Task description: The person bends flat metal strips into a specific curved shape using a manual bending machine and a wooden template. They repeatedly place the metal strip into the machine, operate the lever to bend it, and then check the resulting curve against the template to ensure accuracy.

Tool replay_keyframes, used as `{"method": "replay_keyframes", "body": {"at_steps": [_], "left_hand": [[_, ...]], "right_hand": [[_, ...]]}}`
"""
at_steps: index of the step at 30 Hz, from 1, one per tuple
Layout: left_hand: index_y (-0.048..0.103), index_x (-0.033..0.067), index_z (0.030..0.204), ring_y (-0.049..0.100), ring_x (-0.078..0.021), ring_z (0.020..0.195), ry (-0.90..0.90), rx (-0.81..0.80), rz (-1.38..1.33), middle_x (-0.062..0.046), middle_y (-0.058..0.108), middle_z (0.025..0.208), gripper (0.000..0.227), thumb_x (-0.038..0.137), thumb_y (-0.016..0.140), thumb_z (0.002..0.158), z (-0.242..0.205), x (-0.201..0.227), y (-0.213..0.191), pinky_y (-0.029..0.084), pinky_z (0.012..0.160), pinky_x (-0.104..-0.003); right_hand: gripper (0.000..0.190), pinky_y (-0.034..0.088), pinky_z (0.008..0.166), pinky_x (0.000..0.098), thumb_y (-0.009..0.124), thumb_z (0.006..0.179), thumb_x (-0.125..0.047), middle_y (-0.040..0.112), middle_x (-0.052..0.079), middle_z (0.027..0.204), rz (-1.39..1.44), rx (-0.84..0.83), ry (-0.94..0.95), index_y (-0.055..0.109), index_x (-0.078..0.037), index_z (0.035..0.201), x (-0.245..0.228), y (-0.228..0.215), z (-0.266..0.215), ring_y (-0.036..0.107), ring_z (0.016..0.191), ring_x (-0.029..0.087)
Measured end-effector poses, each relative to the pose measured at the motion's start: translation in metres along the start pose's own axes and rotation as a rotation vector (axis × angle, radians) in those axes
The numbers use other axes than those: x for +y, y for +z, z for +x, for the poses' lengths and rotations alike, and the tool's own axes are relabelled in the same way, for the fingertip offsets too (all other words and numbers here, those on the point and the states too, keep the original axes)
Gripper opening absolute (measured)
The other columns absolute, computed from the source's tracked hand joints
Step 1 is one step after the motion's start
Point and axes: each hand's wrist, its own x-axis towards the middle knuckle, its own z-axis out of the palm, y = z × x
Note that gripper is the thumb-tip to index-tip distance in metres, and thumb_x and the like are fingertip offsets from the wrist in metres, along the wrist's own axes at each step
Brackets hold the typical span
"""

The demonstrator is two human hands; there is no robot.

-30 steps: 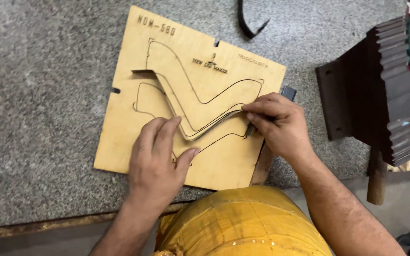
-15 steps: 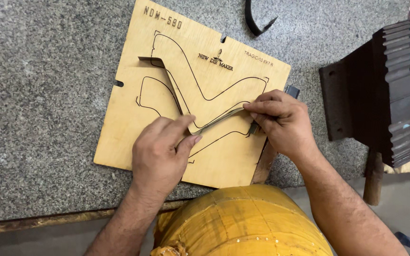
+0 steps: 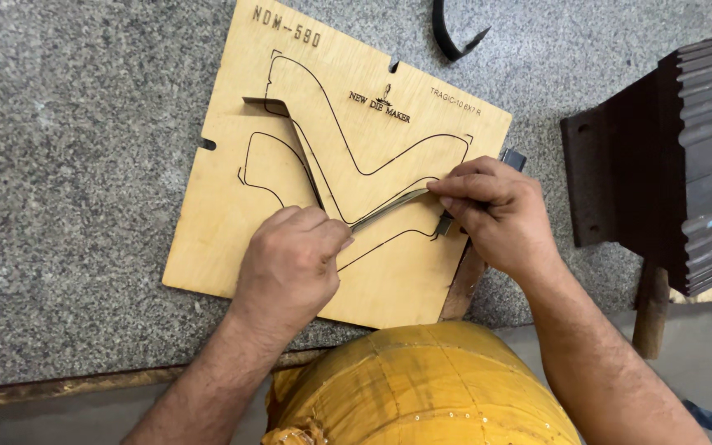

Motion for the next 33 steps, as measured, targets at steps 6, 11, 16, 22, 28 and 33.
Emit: {"method": "replay_keyframes", "body": {"at_steps": [6, 11, 16, 22, 28, 33], "left_hand": [[0.071, 0.0058, 0.079, 0.064, -0.0296, 0.07, -0.014, -0.02, -0.024, -0.009, 0.063, 0.071, 0.007, -0.001, 0.071, 0.079, -0.001, -0.003, 0.002, 0.053, 0.067, -0.043], [0.068, 0.0062, 0.075, 0.064, -0.0305, 0.073, -0.015, -0.038, 0.008, -0.009, 0.063, 0.073, 0.009, -0.003, 0.068, 0.076, 0.0, -0.004, 0.001, 0.053, 0.069, -0.043], [0.069, 0.0072, 0.08, 0.065, -0.0308, 0.077, -0.007, -0.044, -0.018, -0.009, 0.065, 0.077, 0.007, 0.001, 0.07, 0.077, -0.002, -0.006, 0.001, 0.054, 0.071, -0.044], [0.07, 0.0037, 0.123, 0.072, -0.0246, 0.09, -0.022, -0.091, -0.129, -0.013, 0.074, 0.104, 0.034, 0.012, 0.072, 0.09, 0.0, -0.022, -0.032, 0.059, 0.083, -0.037], [0.069, 0.0068, 0.124, 0.068, -0.0273, 0.106, -0.046, 0.097, 0.087, -0.012, 0.071, 0.117, 0.034, 0.006, 0.077, 0.091, 0.009, -0.046, -0.058, 0.057, 0.092, -0.038], [0.066, -0.0013, 0.13, 0.056, -0.0326, 0.116, 0.023, 0.139, 0.175, -0.018, 0.063, 0.126, 0.047, 0.002, 0.076, 0.085, 0.038, -0.061, -0.063, 0.047, 0.102, -0.044]], "right_hand": [[0.025, 0.048, 0.087, 0.0388, 0.08, 0.079, -0.01, 0.071, 0.006, 0.105, -0.369, 0.08, -0.435, 0.08, -0.01, 0.104, -0.037, 0.004, -0.002, 0.06, 0.101, 0.028], [0.027, 0.046, 0.091, 0.0407, 0.078, 0.078, -0.003, 0.072, 0.003, 0.103, -0.344, -0.024, -0.693, 0.079, -0.01, 0.104, -0.051, 0.029, 0.005, 0.063, 0.1, 0.023], [0.032, 0.047, 0.08, 0.0385, 0.075, 0.068, 0.002, 0.072, 0.002, 0.093, -0.24, -0.13, -0.707, 0.078, -0.011, 0.097, -0.039, 0.037, 0.017, 0.062, 0.085, 0.024], [0.035, 0.048, 0.076, 0.0385, 0.073, 0.062, 0.003, 0.068, 0.0, 0.083, -0.245, -0.163, -0.711, 0.078, -0.013, 0.093, -0.033, 0.035, 0.025, 0.061, 0.08, 0.024], [0.032, 0.043, 0.074, 0.0388, 0.074, 0.063, 0.004, 0.065, -0.001, 0.081, -0.24, -0.176, -0.685, 0.077, -0.013, 0.09, -0.036, 0.038, 0.023, 0.057, 0.078, 0.025], [0.029, 0.044, 0.075, 0.0378, 0.074, 0.066, 0.006, 0.063, -0.001, 0.081, -0.252, -0.156, -0.689, 0.076, -0.014, 0.088, -0.036, 0.04, 0.022, 0.056, 0.078, 0.024]]}}
